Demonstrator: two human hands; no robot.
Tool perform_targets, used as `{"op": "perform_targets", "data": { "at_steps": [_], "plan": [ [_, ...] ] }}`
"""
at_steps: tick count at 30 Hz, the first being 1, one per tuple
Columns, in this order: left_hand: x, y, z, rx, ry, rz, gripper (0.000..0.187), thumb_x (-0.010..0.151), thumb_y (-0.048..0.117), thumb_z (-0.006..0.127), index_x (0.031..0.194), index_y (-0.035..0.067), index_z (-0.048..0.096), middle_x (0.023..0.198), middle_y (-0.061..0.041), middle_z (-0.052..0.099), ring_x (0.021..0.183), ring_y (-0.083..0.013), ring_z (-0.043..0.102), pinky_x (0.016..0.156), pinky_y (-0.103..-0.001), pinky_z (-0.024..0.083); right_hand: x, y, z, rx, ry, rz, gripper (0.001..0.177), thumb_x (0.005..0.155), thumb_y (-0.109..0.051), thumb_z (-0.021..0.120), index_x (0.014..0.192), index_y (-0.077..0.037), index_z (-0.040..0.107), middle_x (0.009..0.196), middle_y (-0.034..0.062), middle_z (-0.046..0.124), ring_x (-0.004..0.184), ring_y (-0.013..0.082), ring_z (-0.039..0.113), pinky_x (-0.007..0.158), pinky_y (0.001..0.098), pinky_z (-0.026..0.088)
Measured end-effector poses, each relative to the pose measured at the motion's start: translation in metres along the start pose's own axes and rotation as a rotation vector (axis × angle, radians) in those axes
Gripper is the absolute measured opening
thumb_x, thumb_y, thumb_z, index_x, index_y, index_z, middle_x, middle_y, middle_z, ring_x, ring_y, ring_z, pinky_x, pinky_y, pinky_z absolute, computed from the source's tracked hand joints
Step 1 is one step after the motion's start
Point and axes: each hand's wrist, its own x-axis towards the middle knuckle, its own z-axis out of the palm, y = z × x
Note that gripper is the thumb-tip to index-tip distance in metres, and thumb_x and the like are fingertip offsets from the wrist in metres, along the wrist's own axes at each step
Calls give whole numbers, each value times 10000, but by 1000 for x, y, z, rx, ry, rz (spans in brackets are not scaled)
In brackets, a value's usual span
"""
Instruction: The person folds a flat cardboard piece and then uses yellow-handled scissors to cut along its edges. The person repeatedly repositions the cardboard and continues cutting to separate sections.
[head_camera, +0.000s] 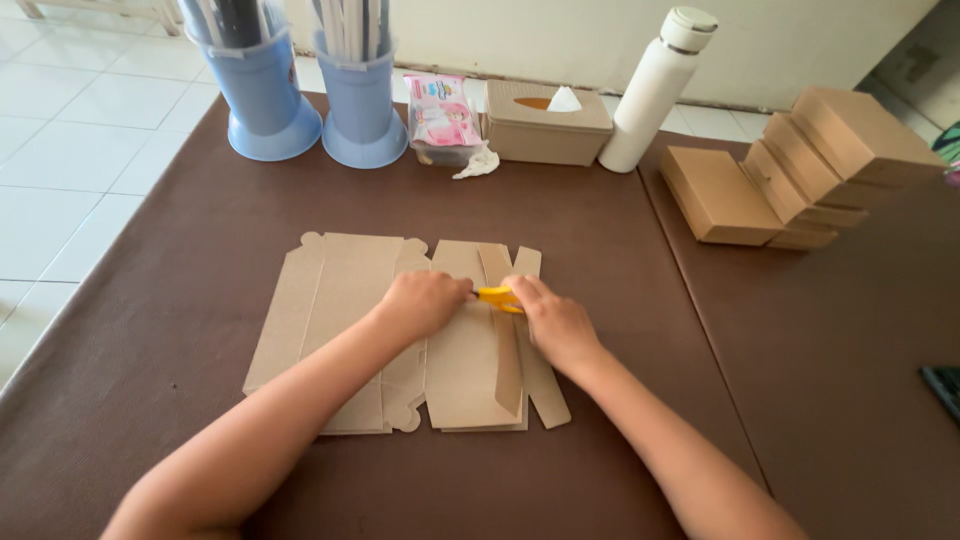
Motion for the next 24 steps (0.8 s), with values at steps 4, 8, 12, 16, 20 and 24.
{"op": "perform_targets", "data": {
  "at_steps": [4,8,12,16,20,24],
  "plan": [
    [-7,6,-2,-29,-22,-37,208,982,303,559,1107,223,705,876,-101,736,820,-333,735,689,-471,576,-4,2,-3,47,-17,-34,432,907,58,448,1262,-169,543,1234,91,685,844,419,723,695,508,600],
    [-22,18,-1,-48,-119,-88,225,995,352,564,1116,240,717,870,-100,736,831,-318,734,712,-453,579,-24,-3,-2,37,-67,-18,418,889,38,473,1254,-157,533,1253,100,672,801,420,727,661,508,604],
    [-17,16,-2,-10,-94,-69,198,981,273,567,1117,212,697,860,-90,739,817,-315,739,688,-442,583,-11,1,3,-6,-42,-17,447,882,96,438,1274,-112,500,1241,98,668,772,380,744,640,459,631],
    [-10,14,-7,13,-35,-37,171,957,237,575,1074,182,686,844,-87,738,800,-310,738,659,-434,576,-4,1,-3,-32,-43,-1,407,865,69,508,1220,-131,518,1212,57,685,777,399,725,632,498,600],
    [-21,26,-4,-6,-148,-30,186,929,178,585,1095,168,667,866,-94,737,797,-306,739,643,-418,575,-20,-2,-10,-23,-135,-6,435,833,80,516,1212,-134,515,1207,59,672,763,393,725,611,496,597],
    [-17,28,-10,12,-133,-44,172,992,259,564,1093,174,675,856,-89,745,801,-307,737,653,-420,572,-14,0,-12,-69,-141,29,428,832,79,508,1207,-128,520,1215,73,664,754,393,725,610,490,603]
  ]
}}
